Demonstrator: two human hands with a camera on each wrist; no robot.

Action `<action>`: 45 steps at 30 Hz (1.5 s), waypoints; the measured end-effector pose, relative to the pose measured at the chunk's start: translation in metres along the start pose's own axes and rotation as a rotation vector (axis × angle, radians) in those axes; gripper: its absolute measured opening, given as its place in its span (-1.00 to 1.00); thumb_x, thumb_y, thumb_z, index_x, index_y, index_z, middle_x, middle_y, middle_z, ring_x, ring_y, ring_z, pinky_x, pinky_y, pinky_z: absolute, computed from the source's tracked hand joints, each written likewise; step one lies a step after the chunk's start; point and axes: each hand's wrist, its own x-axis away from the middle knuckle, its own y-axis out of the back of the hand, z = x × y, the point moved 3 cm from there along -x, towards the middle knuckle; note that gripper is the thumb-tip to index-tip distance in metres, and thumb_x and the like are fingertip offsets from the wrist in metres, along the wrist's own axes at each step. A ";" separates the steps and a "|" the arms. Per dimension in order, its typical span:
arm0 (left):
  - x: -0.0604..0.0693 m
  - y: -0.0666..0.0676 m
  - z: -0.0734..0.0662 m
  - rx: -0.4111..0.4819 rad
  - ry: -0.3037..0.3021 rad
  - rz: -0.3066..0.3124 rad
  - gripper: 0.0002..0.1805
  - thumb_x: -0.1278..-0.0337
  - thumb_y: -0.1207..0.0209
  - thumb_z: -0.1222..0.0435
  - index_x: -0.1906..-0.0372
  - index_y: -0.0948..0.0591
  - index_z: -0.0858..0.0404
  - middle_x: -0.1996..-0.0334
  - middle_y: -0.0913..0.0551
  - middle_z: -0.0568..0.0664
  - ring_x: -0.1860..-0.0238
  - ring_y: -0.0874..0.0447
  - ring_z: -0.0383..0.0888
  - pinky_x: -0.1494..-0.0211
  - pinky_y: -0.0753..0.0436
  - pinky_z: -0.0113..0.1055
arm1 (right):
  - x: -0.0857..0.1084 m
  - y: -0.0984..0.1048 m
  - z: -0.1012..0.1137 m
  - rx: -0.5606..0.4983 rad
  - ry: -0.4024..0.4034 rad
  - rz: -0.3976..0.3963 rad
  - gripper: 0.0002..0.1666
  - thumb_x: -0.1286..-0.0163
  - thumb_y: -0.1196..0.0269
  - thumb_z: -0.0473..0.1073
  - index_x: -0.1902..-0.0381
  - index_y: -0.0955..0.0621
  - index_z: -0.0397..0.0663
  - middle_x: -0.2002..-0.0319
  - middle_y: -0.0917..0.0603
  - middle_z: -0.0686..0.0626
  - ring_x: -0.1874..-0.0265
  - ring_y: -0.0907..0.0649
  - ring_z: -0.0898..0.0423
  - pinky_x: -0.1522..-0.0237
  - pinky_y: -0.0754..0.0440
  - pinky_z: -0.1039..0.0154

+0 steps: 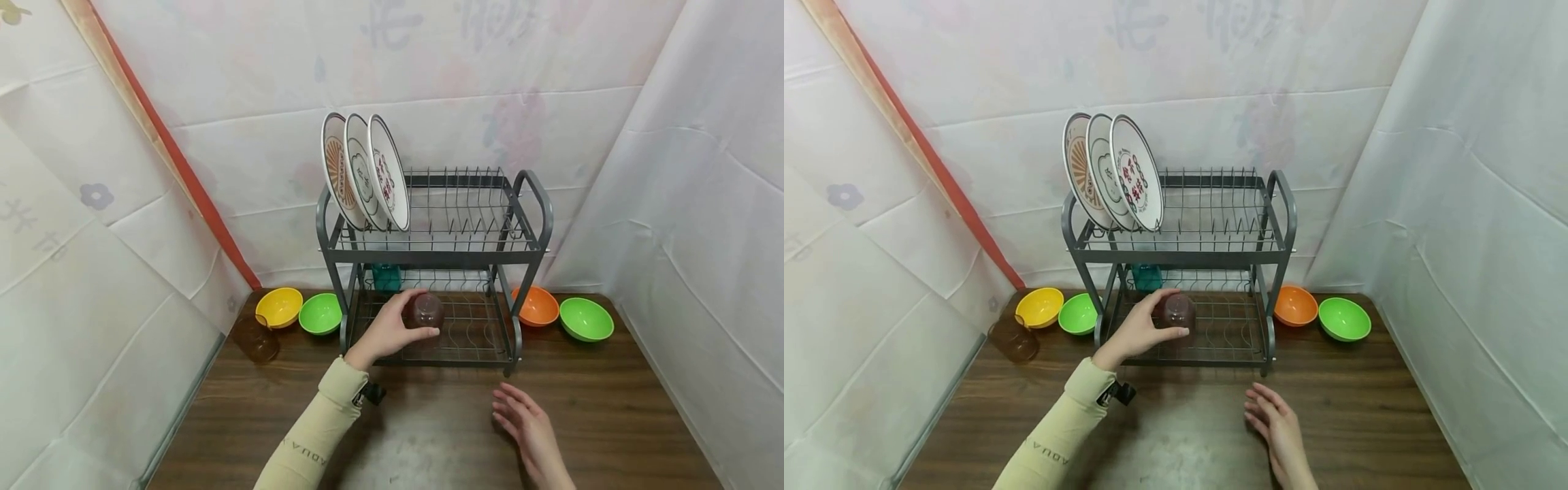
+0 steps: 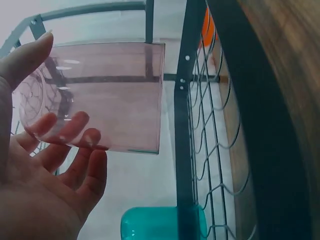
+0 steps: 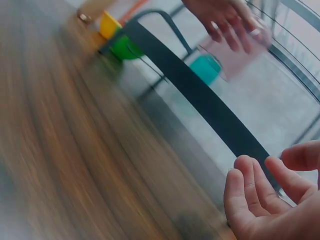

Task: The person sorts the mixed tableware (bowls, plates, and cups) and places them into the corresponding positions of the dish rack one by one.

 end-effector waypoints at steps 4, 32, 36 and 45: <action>-0.015 0.001 0.005 0.013 0.006 0.003 -0.14 0.00 -0.46 -0.05 -0.42 -0.35 0.01 -0.21 -0.50 -0.05 -0.14 -0.53 -0.10 -0.10 -0.60 -0.11 | -0.001 0.022 0.008 -0.010 0.010 -0.034 -0.46 -0.56 -0.05 -0.15 -0.41 -0.34 -0.21 -0.11 -0.65 -0.05 -0.07 -0.63 0.03 -0.08 -0.60 0.15; -0.104 -0.014 0.034 -0.128 0.156 -0.202 -0.28 -0.18 -0.37 0.16 -0.39 -0.38 0.26 0.00 -0.64 0.12 0.08 -0.67 0.01 0.08 -0.66 -0.11 | -0.004 0.037 0.018 0.025 0.015 -0.074 -0.45 -0.60 -0.01 -0.11 -0.44 -0.29 -0.20 -0.11 -0.65 0.05 -0.09 -0.61 0.13 -0.09 -0.58 0.22; -0.110 -0.018 0.041 -0.087 0.207 -0.202 -0.19 -0.19 -0.38 0.19 -0.48 -0.27 0.24 -0.02 -0.65 0.11 0.07 -0.69 -0.01 0.11 -0.66 -0.11 | -0.005 0.039 0.018 0.030 0.006 -0.079 -0.43 -0.59 -0.01 -0.11 -0.44 -0.27 -0.21 -0.15 -0.62 0.01 -0.12 -0.59 0.10 -0.10 -0.58 0.22; -0.117 -0.028 0.049 -0.026 0.202 -0.200 -0.16 -0.18 -0.38 0.27 -0.49 -0.23 0.27 -0.01 -0.62 0.14 0.03 -0.66 0.01 0.03 -0.65 -0.12 | -0.005 0.038 0.015 0.003 0.019 -0.073 -0.47 -0.58 -0.03 -0.13 -0.39 -0.34 -0.23 -0.13 -0.64 -0.01 -0.07 -0.62 0.11 -0.09 -0.58 0.21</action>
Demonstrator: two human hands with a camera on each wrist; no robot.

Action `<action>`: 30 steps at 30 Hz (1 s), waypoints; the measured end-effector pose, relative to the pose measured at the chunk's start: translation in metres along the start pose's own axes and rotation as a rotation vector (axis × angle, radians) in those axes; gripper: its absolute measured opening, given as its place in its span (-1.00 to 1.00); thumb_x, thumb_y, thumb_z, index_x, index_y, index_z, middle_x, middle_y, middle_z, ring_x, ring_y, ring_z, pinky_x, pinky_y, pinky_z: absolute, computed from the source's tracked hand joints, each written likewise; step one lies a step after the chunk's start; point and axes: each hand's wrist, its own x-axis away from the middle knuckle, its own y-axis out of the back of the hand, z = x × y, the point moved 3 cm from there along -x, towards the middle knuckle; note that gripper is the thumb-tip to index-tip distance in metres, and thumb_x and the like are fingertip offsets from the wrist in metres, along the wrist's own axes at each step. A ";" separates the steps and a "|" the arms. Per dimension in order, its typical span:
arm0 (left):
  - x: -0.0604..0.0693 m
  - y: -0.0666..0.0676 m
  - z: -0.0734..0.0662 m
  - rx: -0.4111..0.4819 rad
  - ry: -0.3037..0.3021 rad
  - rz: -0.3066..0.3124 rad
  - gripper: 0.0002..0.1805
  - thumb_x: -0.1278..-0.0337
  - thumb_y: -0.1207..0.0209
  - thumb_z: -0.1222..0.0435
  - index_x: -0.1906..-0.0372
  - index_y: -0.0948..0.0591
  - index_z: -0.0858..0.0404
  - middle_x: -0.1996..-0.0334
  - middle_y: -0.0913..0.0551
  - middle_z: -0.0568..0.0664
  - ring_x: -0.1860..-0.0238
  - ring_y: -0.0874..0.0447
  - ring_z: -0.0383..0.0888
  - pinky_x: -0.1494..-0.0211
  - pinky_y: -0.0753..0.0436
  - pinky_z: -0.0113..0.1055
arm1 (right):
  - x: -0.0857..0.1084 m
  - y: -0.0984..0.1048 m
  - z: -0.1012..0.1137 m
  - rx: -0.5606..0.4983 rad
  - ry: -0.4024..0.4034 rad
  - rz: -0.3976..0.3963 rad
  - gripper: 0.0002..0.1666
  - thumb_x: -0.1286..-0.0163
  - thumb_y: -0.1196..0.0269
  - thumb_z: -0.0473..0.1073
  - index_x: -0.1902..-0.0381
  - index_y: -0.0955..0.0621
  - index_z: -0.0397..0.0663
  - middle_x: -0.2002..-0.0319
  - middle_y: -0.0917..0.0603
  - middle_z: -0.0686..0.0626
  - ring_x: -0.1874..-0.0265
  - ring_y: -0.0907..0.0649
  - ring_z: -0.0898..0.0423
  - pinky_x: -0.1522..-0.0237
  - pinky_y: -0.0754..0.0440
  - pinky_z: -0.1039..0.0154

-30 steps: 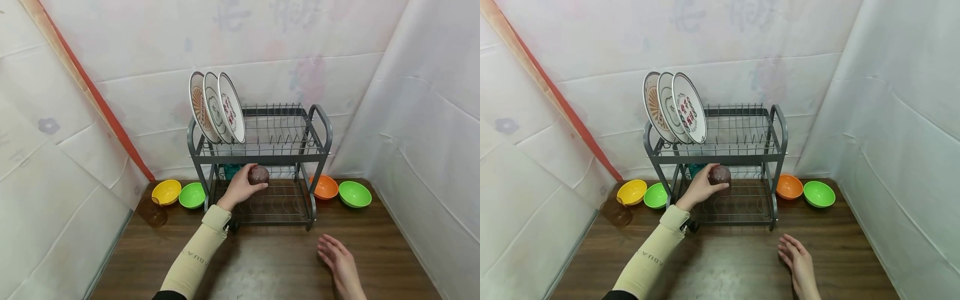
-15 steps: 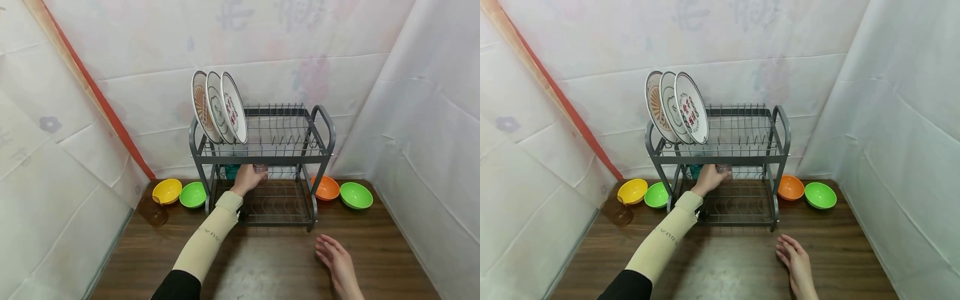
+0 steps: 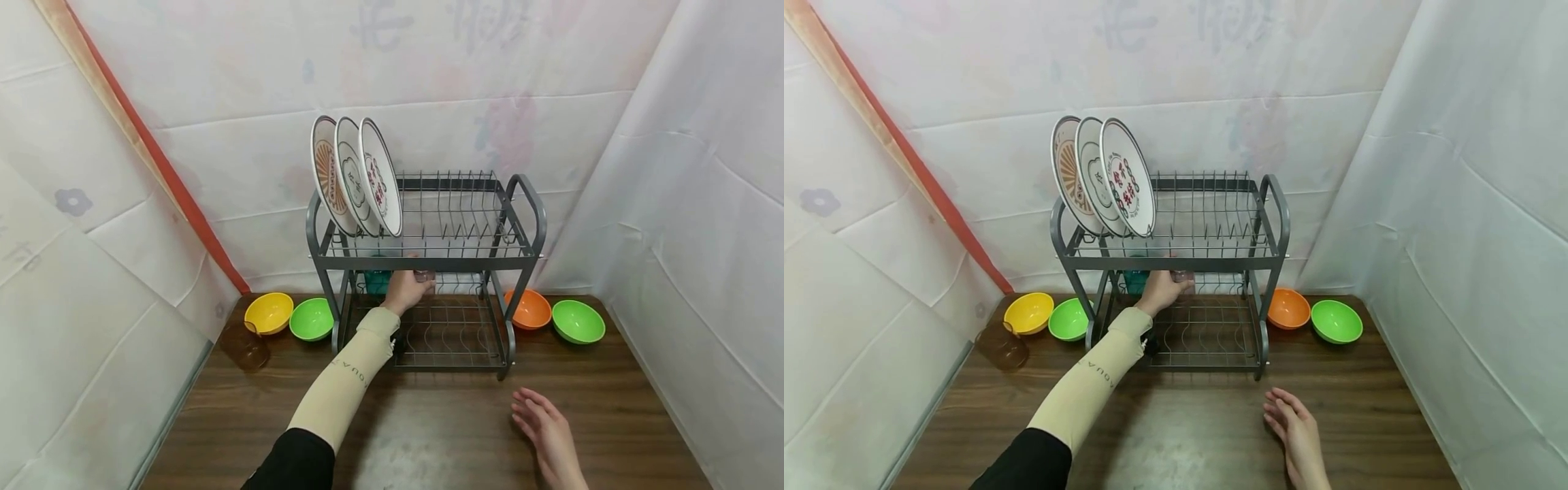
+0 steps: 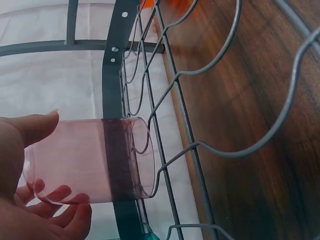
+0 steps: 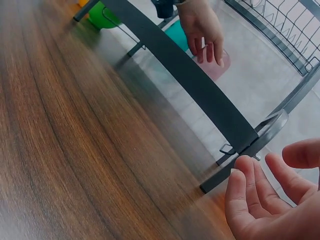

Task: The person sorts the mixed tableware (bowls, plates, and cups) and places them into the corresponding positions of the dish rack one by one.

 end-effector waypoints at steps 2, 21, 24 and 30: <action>-0.001 -0.001 0.001 -0.003 -0.007 -0.009 -0.16 -0.18 -0.39 0.28 -0.49 -0.23 0.28 -0.03 -0.61 0.16 0.01 -0.65 0.03 0.01 -0.64 -0.11 | 0.000 -0.002 -0.001 0.003 0.001 0.000 -0.48 -0.57 -0.04 -0.12 -0.39 -0.35 -0.22 -0.11 -0.65 0.01 -0.05 -0.63 0.13 -0.08 -0.59 0.21; 0.013 0.018 -0.024 -0.073 -0.064 -0.019 -0.22 -0.17 -0.40 0.21 -0.42 -0.30 0.30 0.08 -0.64 0.11 0.09 -0.69 0.00 0.10 -0.65 -0.12 | 0.000 -0.009 -0.002 0.020 -0.005 0.002 -0.50 -0.57 -0.01 -0.16 -0.37 -0.36 -0.25 -0.16 -0.61 -0.07 -0.02 -0.64 0.14 -0.07 -0.59 0.21; 0.031 0.027 -0.035 -0.083 -0.094 -0.038 -0.38 -0.24 -0.34 0.16 -0.33 -0.41 0.23 0.03 -0.61 0.09 0.05 -0.65 0.03 0.03 -0.62 -0.08 | 0.000 -0.011 -0.002 0.036 -0.013 0.003 -0.50 -0.56 0.00 -0.16 -0.37 -0.36 -0.25 -0.17 -0.61 -0.08 -0.04 -0.63 0.12 -0.07 -0.58 0.20; 0.083 0.041 -0.050 -0.027 -0.061 -0.029 -0.50 -0.37 -0.19 0.04 -0.27 -0.48 0.19 -0.07 -0.60 0.07 -0.02 -0.60 0.03 -0.02 -0.58 -0.03 | 0.001 -0.016 -0.003 0.037 -0.029 0.011 -0.50 -0.56 -0.02 -0.16 -0.35 -0.39 -0.26 -0.08 -0.66 -0.03 -0.01 -0.64 0.11 -0.05 -0.60 0.18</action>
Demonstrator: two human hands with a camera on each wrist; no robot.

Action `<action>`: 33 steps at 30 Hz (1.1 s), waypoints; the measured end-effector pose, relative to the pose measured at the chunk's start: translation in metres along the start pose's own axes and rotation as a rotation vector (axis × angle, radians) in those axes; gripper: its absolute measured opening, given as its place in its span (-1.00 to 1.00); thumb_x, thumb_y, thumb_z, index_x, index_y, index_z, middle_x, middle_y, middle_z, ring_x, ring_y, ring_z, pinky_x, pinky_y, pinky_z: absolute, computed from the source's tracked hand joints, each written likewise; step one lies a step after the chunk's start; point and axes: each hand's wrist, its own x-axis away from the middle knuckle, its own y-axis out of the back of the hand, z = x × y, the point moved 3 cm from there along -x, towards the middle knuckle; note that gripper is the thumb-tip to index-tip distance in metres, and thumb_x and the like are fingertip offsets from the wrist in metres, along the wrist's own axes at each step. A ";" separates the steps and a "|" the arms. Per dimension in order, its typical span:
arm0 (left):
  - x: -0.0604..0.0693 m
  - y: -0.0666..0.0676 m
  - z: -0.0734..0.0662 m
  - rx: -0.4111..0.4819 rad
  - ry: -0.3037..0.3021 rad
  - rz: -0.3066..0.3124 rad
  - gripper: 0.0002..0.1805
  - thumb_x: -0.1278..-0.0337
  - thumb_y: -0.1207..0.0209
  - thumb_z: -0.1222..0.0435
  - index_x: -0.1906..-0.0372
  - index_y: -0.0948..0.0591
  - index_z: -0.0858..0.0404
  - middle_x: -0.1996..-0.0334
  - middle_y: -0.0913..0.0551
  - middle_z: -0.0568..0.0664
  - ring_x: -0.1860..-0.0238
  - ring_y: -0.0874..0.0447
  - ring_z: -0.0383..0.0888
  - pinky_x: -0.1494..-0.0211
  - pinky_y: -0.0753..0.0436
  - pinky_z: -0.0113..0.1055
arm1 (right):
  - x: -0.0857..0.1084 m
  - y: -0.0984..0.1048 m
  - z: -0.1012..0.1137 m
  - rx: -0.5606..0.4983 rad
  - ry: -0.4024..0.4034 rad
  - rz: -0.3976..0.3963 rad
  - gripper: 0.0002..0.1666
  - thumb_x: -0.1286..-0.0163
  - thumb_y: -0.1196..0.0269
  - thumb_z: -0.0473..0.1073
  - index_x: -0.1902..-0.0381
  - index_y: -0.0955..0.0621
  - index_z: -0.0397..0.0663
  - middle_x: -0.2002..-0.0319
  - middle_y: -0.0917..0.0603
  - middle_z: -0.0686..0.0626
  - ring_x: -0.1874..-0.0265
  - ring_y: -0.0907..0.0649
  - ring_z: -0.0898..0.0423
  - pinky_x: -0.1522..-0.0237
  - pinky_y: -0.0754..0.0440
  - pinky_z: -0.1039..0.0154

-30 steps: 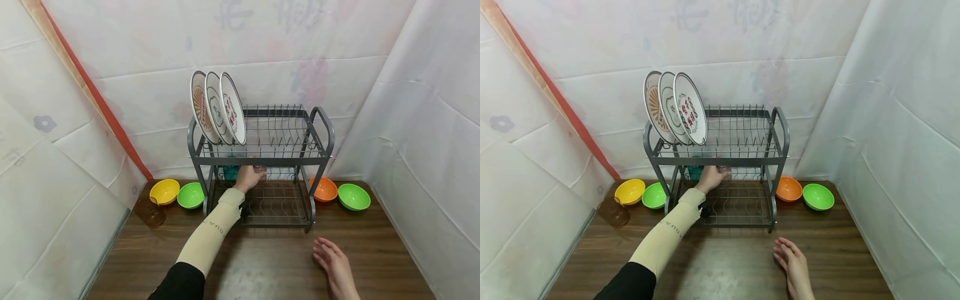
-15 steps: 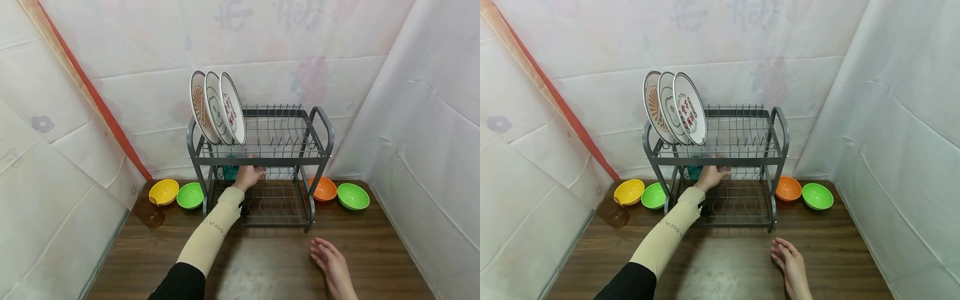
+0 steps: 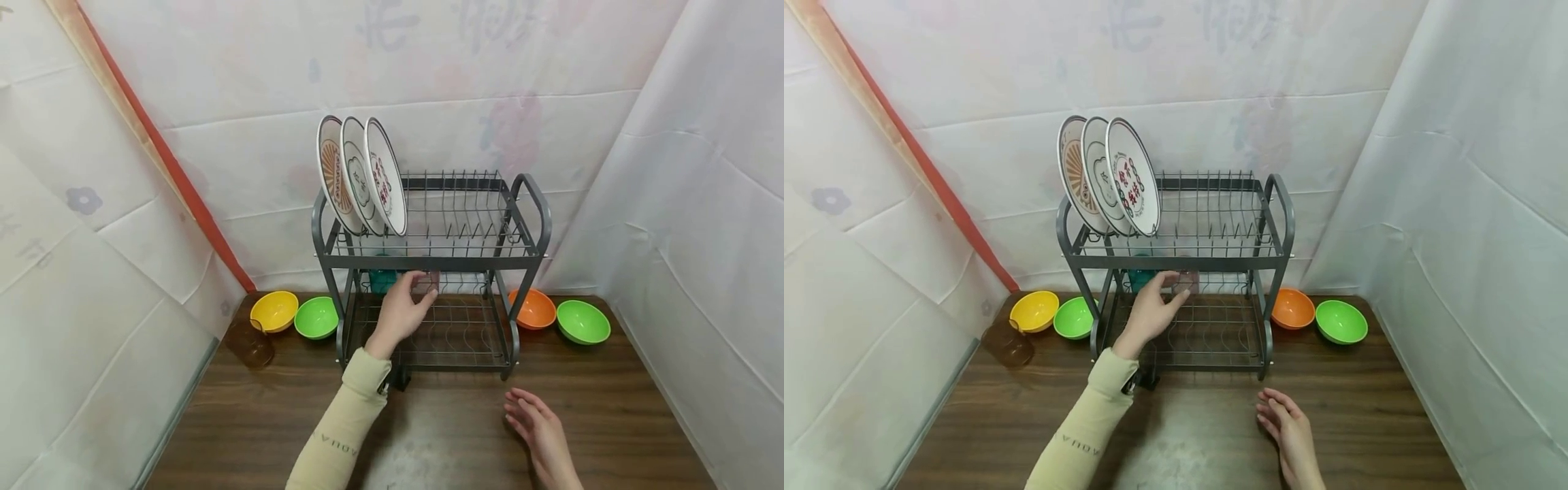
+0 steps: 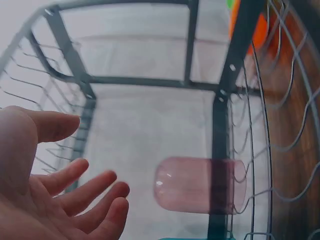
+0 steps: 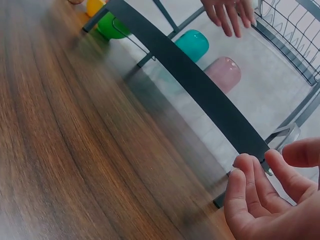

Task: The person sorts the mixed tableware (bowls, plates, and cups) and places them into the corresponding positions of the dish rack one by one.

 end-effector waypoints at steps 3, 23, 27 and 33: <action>0.023 0.005 -0.004 0.090 -0.019 -0.018 -0.62 -0.38 -0.18 0.05 -0.16 -0.56 0.13 0.01 -0.65 -0.03 0.04 -0.62 -0.09 0.00 -0.58 -0.11 | 0.001 -0.004 -0.001 -0.008 0.013 0.019 -0.50 -0.56 -0.03 -0.15 -0.35 -0.39 -0.27 -0.10 -0.65 -0.06 -0.02 -0.64 0.09 -0.05 -0.60 0.18; 0.132 0.045 0.052 0.398 0.056 -0.279 -0.93 -0.30 -0.27 0.31 0.28 -0.66 0.23 0.51 -0.71 0.00 0.49 -0.64 0.02 0.47 -0.53 -0.41 | 0.006 -0.024 -0.013 0.041 0.027 0.063 -0.52 -0.55 -0.06 -0.16 -0.28 -0.43 -0.37 -0.11 -0.63 -0.22 0.04 -0.66 0.05 -0.02 -0.62 0.12; 0.140 0.066 0.074 0.326 0.083 -0.367 -0.95 -0.28 -0.29 0.34 0.27 -0.67 0.26 0.51 -0.71 -0.01 0.52 -0.63 0.00 0.48 -0.53 -0.45 | 0.005 -0.020 -0.009 0.051 0.038 0.064 -0.51 -0.54 -0.05 -0.16 -0.29 -0.42 -0.37 -0.11 -0.63 -0.20 0.02 -0.66 0.04 -0.03 -0.62 0.14; 0.151 0.097 0.109 0.117 0.152 -0.498 -0.95 -0.26 -0.31 0.32 0.29 -0.67 0.22 0.51 -0.70 -0.01 0.52 -0.60 -0.16 0.44 -0.49 -0.54 | 0.002 -0.007 -0.002 0.050 0.051 0.034 -0.52 -0.56 -0.04 -0.14 -0.30 -0.43 -0.31 -0.09 -0.65 -0.10 0.02 -0.66 0.10 -0.02 -0.61 0.19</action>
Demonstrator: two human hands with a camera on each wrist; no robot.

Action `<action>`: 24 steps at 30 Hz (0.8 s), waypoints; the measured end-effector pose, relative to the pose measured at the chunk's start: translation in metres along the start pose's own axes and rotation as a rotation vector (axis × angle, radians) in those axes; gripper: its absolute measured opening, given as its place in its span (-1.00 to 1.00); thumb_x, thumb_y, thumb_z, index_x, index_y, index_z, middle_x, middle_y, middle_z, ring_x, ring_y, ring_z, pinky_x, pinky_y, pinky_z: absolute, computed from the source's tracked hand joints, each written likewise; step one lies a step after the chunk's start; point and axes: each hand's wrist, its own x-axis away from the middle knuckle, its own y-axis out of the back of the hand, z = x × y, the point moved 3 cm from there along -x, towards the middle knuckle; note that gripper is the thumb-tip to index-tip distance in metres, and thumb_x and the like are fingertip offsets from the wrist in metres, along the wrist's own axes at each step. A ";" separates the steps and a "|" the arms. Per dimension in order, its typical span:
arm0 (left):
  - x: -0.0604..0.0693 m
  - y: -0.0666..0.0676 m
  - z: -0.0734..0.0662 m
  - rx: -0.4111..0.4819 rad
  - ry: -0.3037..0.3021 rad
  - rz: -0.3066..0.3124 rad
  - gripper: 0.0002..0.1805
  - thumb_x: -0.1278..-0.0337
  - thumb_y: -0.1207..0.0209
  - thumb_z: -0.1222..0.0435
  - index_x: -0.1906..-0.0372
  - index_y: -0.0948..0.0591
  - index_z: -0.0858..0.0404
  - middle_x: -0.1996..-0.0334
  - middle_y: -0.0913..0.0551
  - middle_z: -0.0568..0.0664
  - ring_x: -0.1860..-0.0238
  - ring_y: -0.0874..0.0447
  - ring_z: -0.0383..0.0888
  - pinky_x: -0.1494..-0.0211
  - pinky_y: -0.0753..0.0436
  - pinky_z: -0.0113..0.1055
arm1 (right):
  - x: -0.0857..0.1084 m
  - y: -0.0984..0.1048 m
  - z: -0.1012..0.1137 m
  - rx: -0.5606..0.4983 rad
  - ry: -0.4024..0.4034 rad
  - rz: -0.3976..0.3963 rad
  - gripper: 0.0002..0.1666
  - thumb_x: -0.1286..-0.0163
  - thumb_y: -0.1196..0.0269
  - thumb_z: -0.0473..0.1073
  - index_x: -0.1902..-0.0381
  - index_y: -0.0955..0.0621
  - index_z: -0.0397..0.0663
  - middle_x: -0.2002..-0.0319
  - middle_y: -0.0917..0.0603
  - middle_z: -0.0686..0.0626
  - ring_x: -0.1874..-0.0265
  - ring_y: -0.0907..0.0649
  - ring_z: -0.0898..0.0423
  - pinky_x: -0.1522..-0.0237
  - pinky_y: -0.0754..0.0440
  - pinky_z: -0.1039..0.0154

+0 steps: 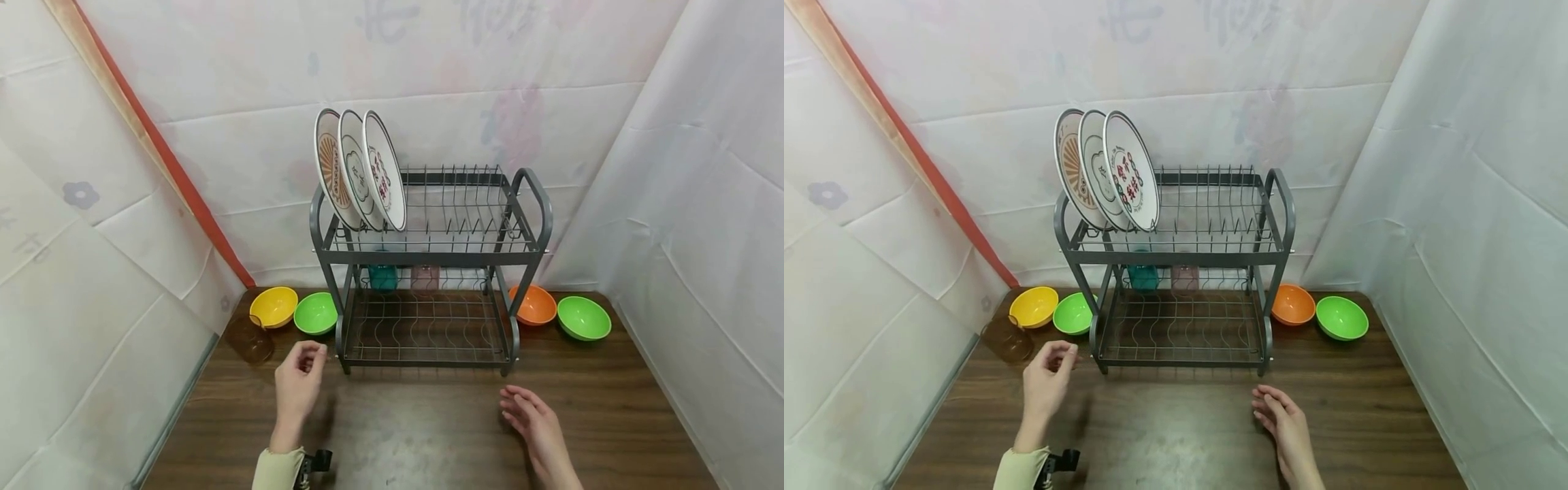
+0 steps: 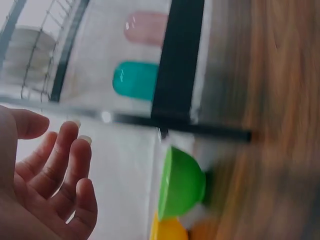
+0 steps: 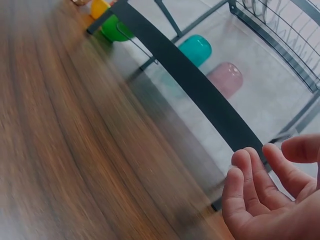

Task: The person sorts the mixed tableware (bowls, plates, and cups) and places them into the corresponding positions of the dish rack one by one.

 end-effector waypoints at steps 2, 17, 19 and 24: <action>-0.003 0.009 0.008 -0.100 -0.021 -0.048 -0.94 -0.26 -0.31 0.31 0.28 -0.67 0.21 0.47 -0.69 -0.04 0.49 -0.60 -0.17 0.42 -0.51 -0.50 | 0.000 0.004 0.002 -0.011 0.010 -0.001 -0.54 -0.57 -0.04 -0.14 -0.29 -0.44 -0.30 -0.07 -0.67 -0.06 0.03 -0.66 0.13 -0.03 -0.61 0.20; -0.039 0.040 0.076 -0.620 -0.086 -0.143 -0.42 -0.10 -0.32 0.35 -0.24 -0.48 0.44 -0.31 -0.36 0.39 -0.39 -0.14 0.31 -0.25 -0.20 0.35 | 0.001 0.014 -0.001 -0.020 0.033 -0.011 -0.55 -0.57 -0.06 -0.13 -0.27 -0.46 -0.28 -0.02 -0.70 0.01 0.03 -0.67 0.15 -0.02 -0.61 0.23; -0.043 0.043 0.082 -0.636 -0.079 -0.138 -0.43 -0.10 -0.31 0.36 -0.24 -0.48 0.44 -0.26 -0.40 0.39 -0.35 -0.18 0.33 -0.23 -0.22 0.35 | 0.001 0.015 -0.001 -0.029 0.038 -0.010 -0.57 -0.57 -0.06 -0.14 -0.26 -0.47 -0.27 -0.01 -0.71 0.01 0.04 -0.67 0.15 -0.02 -0.61 0.23; -0.051 0.046 0.085 -0.652 -0.089 -0.166 -0.58 -0.15 -0.27 0.41 -0.13 -0.54 0.44 -0.03 -0.54 0.38 -0.11 -0.34 0.36 -0.13 -0.27 0.29 | 0.001 0.016 -0.001 -0.040 0.057 -0.008 -0.60 -0.57 -0.07 -0.14 -0.22 -0.49 -0.27 0.03 -0.72 0.04 0.06 -0.67 0.17 0.00 -0.61 0.23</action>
